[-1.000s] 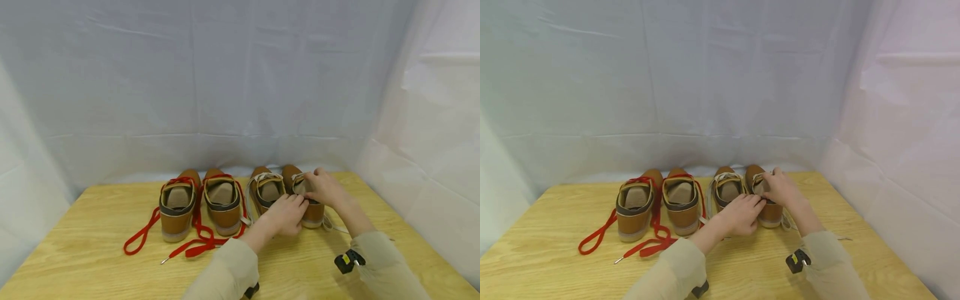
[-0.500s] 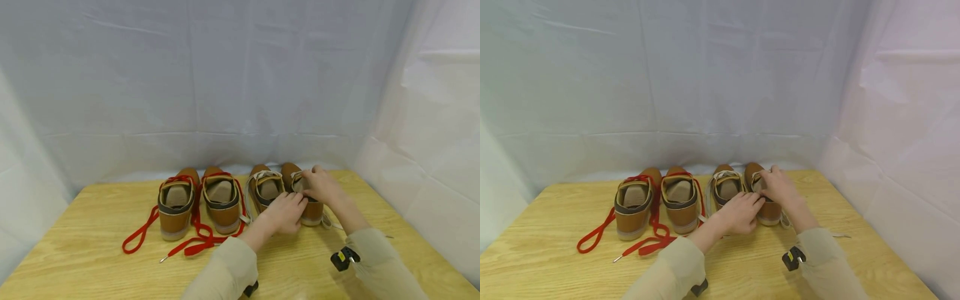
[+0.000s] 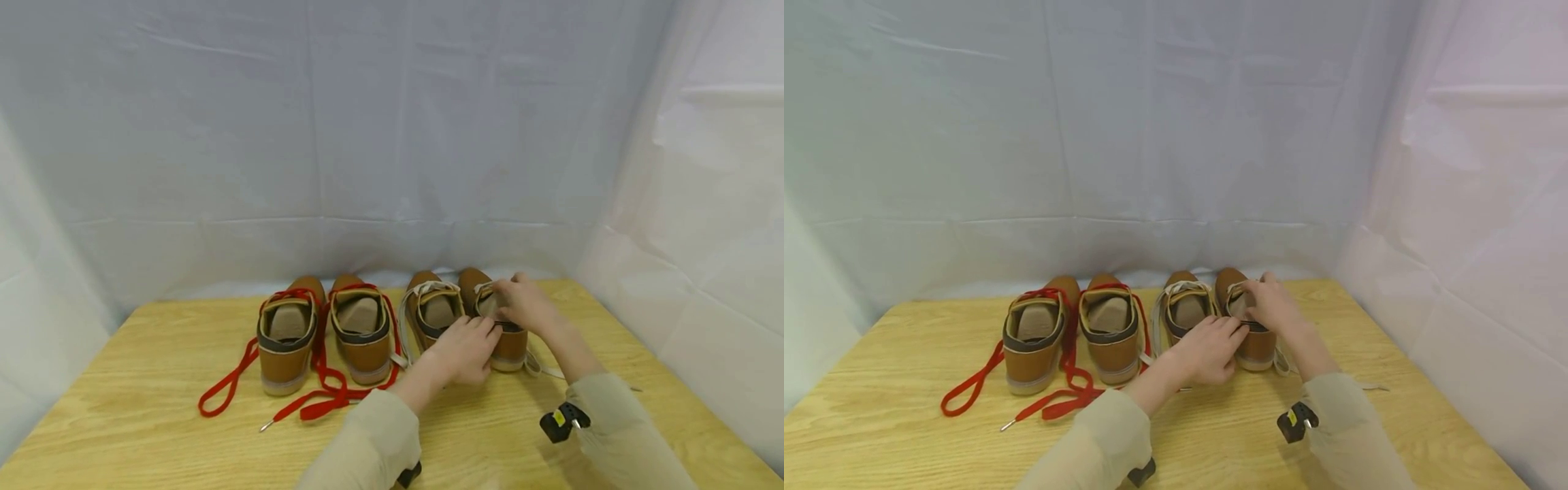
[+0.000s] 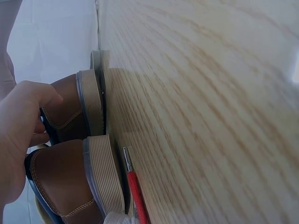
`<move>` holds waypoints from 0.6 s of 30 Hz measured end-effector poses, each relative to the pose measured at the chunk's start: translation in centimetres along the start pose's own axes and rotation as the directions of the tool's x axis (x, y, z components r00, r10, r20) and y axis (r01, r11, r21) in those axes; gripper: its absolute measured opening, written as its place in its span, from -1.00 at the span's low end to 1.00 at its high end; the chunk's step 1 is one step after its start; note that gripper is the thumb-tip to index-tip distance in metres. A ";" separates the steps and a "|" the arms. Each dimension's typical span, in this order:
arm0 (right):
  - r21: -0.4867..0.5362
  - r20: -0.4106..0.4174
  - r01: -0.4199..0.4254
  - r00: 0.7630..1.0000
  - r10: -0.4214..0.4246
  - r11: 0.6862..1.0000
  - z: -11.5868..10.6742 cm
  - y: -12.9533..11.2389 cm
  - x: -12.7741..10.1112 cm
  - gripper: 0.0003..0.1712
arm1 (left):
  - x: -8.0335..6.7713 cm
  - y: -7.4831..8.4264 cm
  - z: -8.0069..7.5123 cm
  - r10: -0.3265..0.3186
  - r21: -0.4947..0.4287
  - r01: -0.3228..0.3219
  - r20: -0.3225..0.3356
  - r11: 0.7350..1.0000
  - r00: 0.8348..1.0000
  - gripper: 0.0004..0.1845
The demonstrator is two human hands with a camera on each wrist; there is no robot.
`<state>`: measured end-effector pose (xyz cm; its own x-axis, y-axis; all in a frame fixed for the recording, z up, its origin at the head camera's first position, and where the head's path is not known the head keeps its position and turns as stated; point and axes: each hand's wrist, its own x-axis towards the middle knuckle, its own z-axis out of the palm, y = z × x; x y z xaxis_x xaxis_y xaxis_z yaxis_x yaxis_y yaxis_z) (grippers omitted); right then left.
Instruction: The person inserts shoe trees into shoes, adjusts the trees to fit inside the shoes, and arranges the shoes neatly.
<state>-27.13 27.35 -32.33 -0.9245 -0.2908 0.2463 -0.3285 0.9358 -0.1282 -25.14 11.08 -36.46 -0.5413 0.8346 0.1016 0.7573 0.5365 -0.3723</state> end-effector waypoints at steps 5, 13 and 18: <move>0.043 0.000 -0.043 0.999 0.043 0.998 -0.2 0.4 -0.1 -0.52 | 0.0 0.0 0.1 -0.005 -0.002 0.005 -0.010 1.000 1.000 -0.34; 0.113 0.030 -0.149 0.989 0.147 0.982 -0.2 0.6 -0.1 -0.54 | 0.0 0.0 0.0 -0.004 -0.006 0.004 -0.024 1.000 1.000 -0.35; 0.130 0.023 -0.189 0.982 0.187 0.973 -0.1 0.6 0.0 -0.53 | 0.0 0.0 0.0 -0.001 -0.007 0.001 -0.027 1.000 1.000 -0.34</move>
<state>-27.31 27.96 -32.34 -0.9739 -0.1152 0.1954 -0.1706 0.9398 -0.2962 -25.16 11.11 -36.51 -0.5322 0.8370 0.1273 0.7591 0.5384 -0.3659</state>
